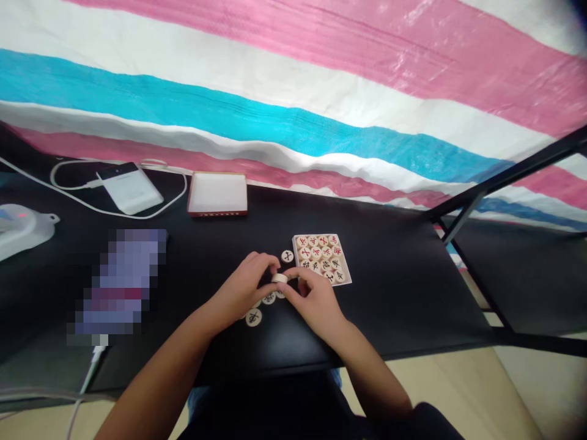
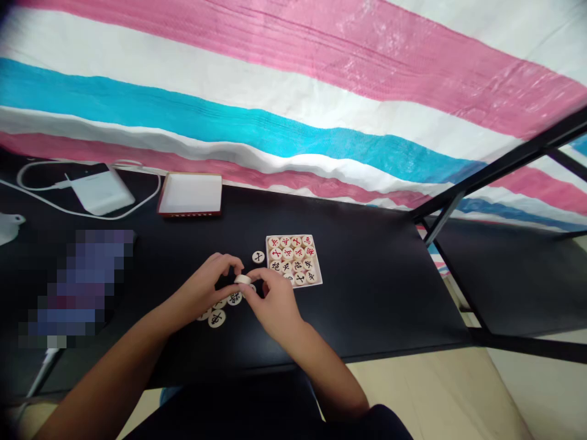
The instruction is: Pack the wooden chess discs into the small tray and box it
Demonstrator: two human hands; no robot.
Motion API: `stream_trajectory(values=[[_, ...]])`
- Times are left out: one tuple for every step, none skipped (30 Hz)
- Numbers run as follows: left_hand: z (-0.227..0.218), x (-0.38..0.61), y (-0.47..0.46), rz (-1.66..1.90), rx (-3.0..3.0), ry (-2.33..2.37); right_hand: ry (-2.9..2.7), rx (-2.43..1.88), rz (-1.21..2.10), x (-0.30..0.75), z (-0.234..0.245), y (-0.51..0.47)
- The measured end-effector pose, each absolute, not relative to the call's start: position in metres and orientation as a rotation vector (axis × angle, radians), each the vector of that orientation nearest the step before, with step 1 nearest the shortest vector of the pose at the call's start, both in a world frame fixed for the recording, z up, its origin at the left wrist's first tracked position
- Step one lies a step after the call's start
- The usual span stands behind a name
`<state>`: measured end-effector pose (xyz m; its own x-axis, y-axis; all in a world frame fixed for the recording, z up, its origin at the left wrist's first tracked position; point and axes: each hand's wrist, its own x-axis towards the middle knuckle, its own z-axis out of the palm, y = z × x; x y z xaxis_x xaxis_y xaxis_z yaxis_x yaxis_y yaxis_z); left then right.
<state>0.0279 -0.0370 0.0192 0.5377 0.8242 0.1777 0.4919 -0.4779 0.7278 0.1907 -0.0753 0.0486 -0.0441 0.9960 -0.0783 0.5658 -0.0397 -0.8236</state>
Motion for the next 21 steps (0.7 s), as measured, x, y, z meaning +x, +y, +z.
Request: stream_trajectory(values=[[0.019,0.027,-0.038,0.718,2.151,1.055,-1.618,-1.653,0.96,0.194,0.048,-0.076],[0.019,0.027,-0.038,0.739,2.155,1.05,-1.567,-1.652,0.948,0.199,0.047,-0.076],[0.018,0.026,-0.039,0.752,2.166,1.046,-1.511,-1.663,0.92,0.206,0.044,-0.076],[0.017,0.025,-0.038,0.751,2.181,1.045,-1.458,-1.689,0.878,0.213,0.042,-0.076],[0.016,0.025,-0.038,0.738,2.199,1.044,-1.413,-1.724,0.831,0.221,0.038,-0.075],[0.016,0.024,-0.038,0.718,2.213,1.045,-1.376,-1.76,0.79,0.228,0.035,-0.074],[0.015,0.024,-0.038,0.693,2.221,1.045,-1.347,-1.79,0.759,0.234,0.032,-0.072],[0.015,0.024,-0.038,0.667,2.227,1.041,-1.327,-1.809,0.737,0.239,0.03,-0.071],[0.015,0.024,-0.038,0.639,2.231,1.033,-1.311,-1.819,0.718,0.243,0.028,-0.07],[0.015,0.025,-0.039,0.608,2.239,1.02,-1.301,-1.825,0.699,0.245,0.027,-0.069],[0.015,0.026,-0.04,0.574,2.251,1.004,-1.3,-1.833,0.679,0.246,0.027,-0.068],[0.015,0.028,-0.041,0.539,2.268,0.985,-1.311,-1.845,0.658,0.247,0.027,-0.068],[0.016,0.029,-0.042,0.503,2.287,0.967,-1.327,-1.862,0.636,0.247,0.028,-0.068],[0.015,0.031,-0.043,0.469,2.306,0.957,-1.344,-1.88,0.62,0.247,0.028,-0.068],[0.015,0.033,-0.044,0.436,2.322,0.95,-1.361,-1.896,0.608,0.247,0.028,-0.067],[0.014,0.034,-0.044,0.404,2.336,0.947,-1.381,-1.901,0.593,0.247,0.027,-0.067],[0.014,0.035,-0.044,0.374,2.349,0.946,-1.408,-1.897,0.57,0.248,0.025,-0.067],[0.013,0.036,-0.043,0.349,2.358,0.948,-1.441,-1.886,0.541,0.249,0.024,-0.066],[0.011,0.036,-0.043,0.333,2.366,0.948,-1.478,-1.869,0.513,0.249,0.022,-0.065],[0.01,0.037,-0.042,0.329,2.375,0.948,-1.51,-1.851,0.492,0.25,0.02,-0.064],[0.009,0.037,-0.041,0.336,2.385,0.946,-1.52,-1.838,0.477,0.25,0.019,-0.063]])
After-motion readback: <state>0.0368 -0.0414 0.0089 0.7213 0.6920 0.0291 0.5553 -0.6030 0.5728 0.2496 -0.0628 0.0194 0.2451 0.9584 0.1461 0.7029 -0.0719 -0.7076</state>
